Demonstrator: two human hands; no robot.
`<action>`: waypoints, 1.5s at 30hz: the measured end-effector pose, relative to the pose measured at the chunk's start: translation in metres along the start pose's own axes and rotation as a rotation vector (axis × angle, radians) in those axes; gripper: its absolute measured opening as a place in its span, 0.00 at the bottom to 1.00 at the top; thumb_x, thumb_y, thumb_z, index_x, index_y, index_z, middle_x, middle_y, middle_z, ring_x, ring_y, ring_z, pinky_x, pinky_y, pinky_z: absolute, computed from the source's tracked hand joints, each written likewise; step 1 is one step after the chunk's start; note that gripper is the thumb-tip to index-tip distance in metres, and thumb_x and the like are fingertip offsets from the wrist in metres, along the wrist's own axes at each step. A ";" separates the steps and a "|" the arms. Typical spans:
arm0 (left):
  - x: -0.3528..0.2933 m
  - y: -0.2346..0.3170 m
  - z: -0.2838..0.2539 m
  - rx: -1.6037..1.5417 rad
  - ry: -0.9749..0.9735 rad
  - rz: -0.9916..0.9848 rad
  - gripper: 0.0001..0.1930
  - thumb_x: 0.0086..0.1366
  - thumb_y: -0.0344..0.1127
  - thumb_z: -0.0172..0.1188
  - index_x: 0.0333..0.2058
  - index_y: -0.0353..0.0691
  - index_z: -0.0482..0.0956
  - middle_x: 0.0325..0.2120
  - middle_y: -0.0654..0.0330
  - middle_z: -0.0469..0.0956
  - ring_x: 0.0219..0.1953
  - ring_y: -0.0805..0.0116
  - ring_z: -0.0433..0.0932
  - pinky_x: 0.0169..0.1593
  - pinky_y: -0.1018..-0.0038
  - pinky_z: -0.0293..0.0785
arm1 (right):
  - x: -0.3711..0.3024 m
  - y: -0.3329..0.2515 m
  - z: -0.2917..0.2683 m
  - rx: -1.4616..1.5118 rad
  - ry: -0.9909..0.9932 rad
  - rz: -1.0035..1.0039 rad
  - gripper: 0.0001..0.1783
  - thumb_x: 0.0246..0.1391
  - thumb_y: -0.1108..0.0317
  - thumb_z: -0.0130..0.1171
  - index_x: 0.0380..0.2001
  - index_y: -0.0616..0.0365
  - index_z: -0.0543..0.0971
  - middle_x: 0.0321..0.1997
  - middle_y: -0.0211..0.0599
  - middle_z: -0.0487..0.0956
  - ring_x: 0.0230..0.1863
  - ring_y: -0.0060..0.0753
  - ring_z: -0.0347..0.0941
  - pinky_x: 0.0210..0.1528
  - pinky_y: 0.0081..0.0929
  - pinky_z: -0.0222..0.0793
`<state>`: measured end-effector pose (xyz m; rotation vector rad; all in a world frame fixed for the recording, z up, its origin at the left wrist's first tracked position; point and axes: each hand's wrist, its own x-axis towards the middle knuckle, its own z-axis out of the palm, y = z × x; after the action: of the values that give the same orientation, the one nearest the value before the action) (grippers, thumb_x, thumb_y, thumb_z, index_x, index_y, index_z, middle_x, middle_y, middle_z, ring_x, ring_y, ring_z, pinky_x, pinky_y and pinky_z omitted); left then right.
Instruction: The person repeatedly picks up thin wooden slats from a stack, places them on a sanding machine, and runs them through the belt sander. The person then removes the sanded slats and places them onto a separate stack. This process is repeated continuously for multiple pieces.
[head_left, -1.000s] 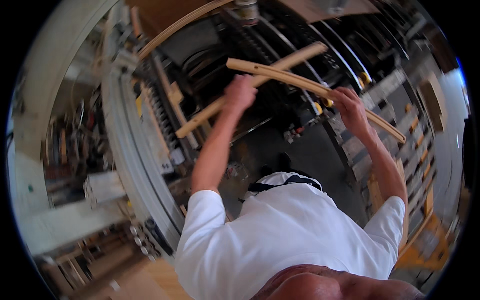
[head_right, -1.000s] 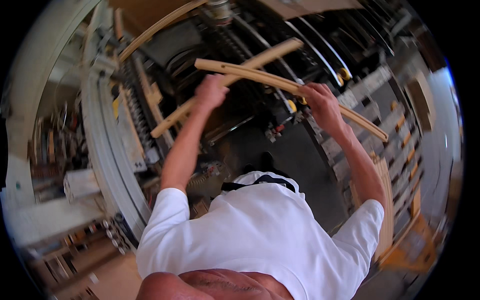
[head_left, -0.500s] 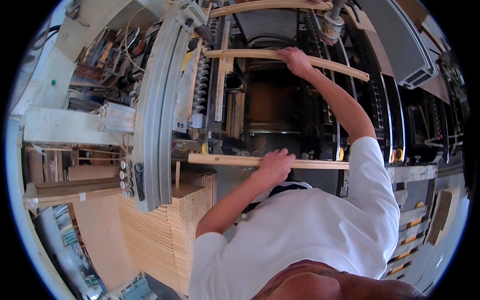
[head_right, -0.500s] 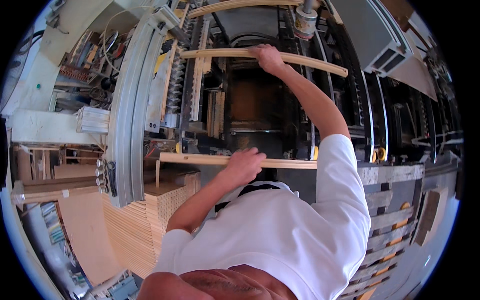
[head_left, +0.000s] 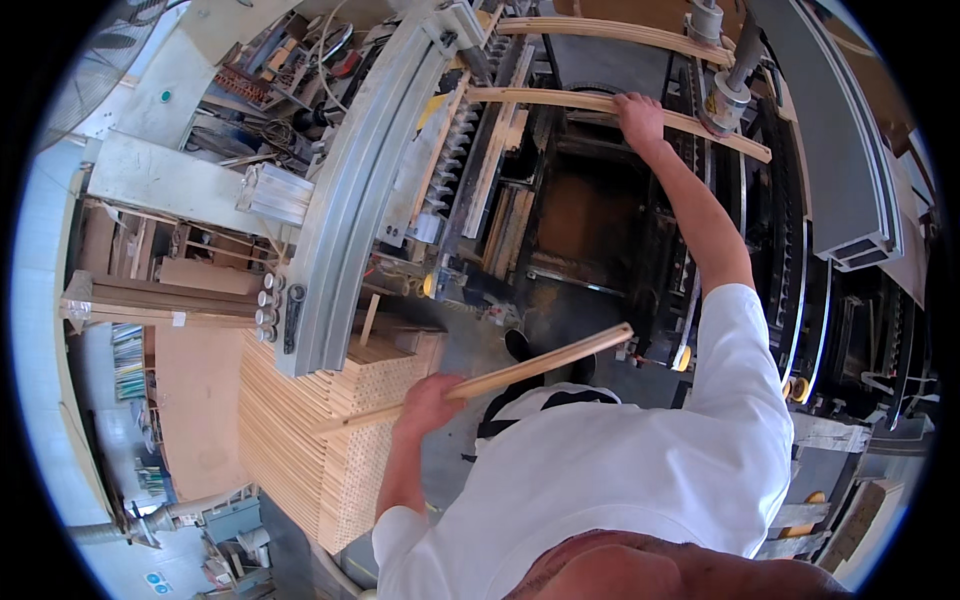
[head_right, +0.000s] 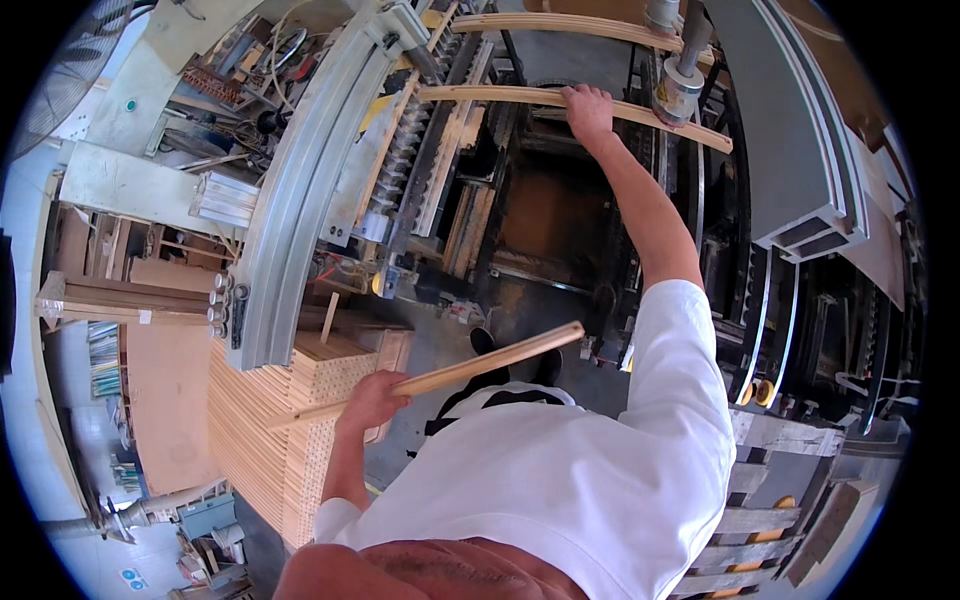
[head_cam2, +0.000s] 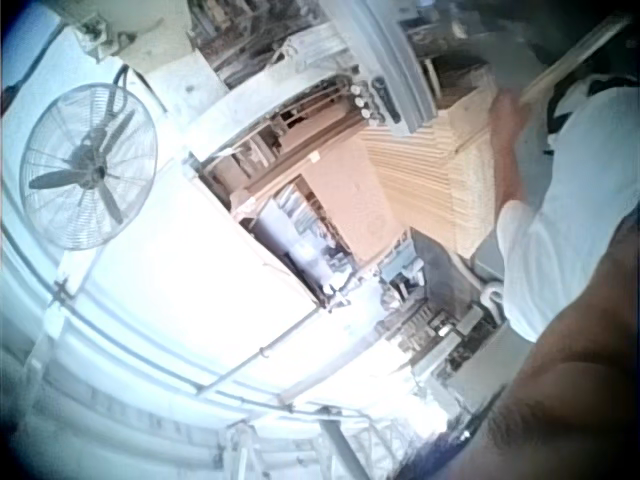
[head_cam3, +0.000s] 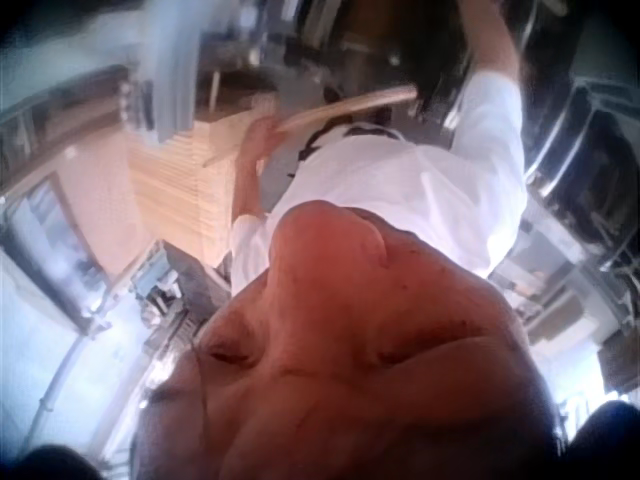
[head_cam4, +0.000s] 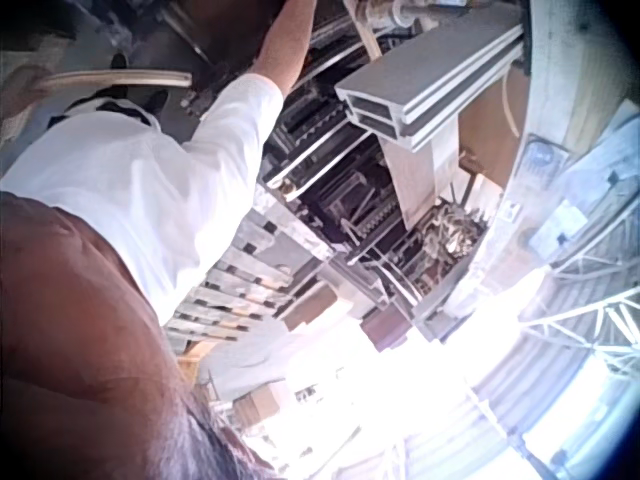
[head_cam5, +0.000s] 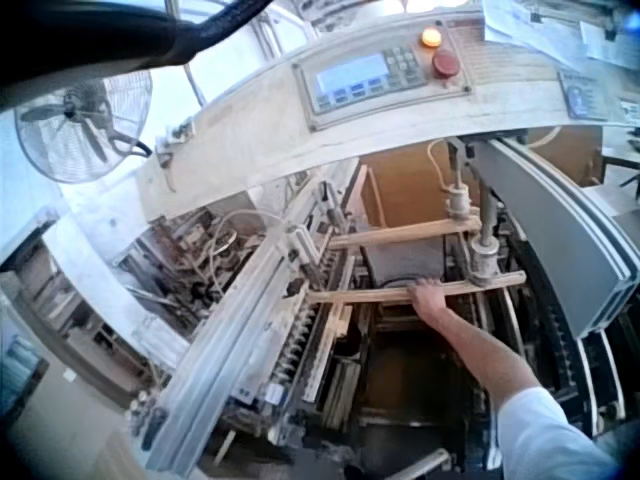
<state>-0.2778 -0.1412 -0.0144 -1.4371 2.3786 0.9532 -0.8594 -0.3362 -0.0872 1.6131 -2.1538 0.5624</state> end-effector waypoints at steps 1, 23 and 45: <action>-0.006 -0.010 0.001 -0.046 0.023 -0.016 0.20 0.50 0.37 0.68 0.44 0.42 0.82 0.39 0.51 0.80 0.44 0.52 0.79 0.47 0.62 0.74 | -0.002 0.001 0.002 -0.007 0.010 0.011 0.11 0.52 0.65 0.56 0.40 0.45 0.79 0.40 0.34 0.79 0.45 0.43 0.75 0.47 0.42 0.68; -0.285 -0.258 0.030 -1.111 0.714 -0.606 0.12 0.57 0.34 0.64 0.38 0.35 0.80 0.25 0.64 0.77 0.28 0.72 0.75 0.35 0.76 0.72 | -0.021 -0.113 -0.057 0.662 0.026 0.103 0.17 0.59 0.65 0.58 0.50 0.59 0.78 0.50 0.47 0.79 0.52 0.42 0.76 0.55 0.32 0.70; -0.038 -0.509 -0.115 -0.505 1.002 -0.893 0.25 0.55 0.53 0.61 0.33 0.30 0.81 0.29 0.46 0.83 0.36 0.53 0.83 0.42 0.64 0.77 | -0.393 -0.578 -0.135 0.864 -1.138 -0.369 0.21 0.51 0.63 0.59 0.48 0.60 0.78 0.49 0.48 0.78 0.49 0.51 0.75 0.53 0.42 0.71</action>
<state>0.1914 -0.3472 -0.1220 -3.3367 1.4596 0.6320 -0.1909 -0.0966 -0.1334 3.3485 -2.2470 0.5442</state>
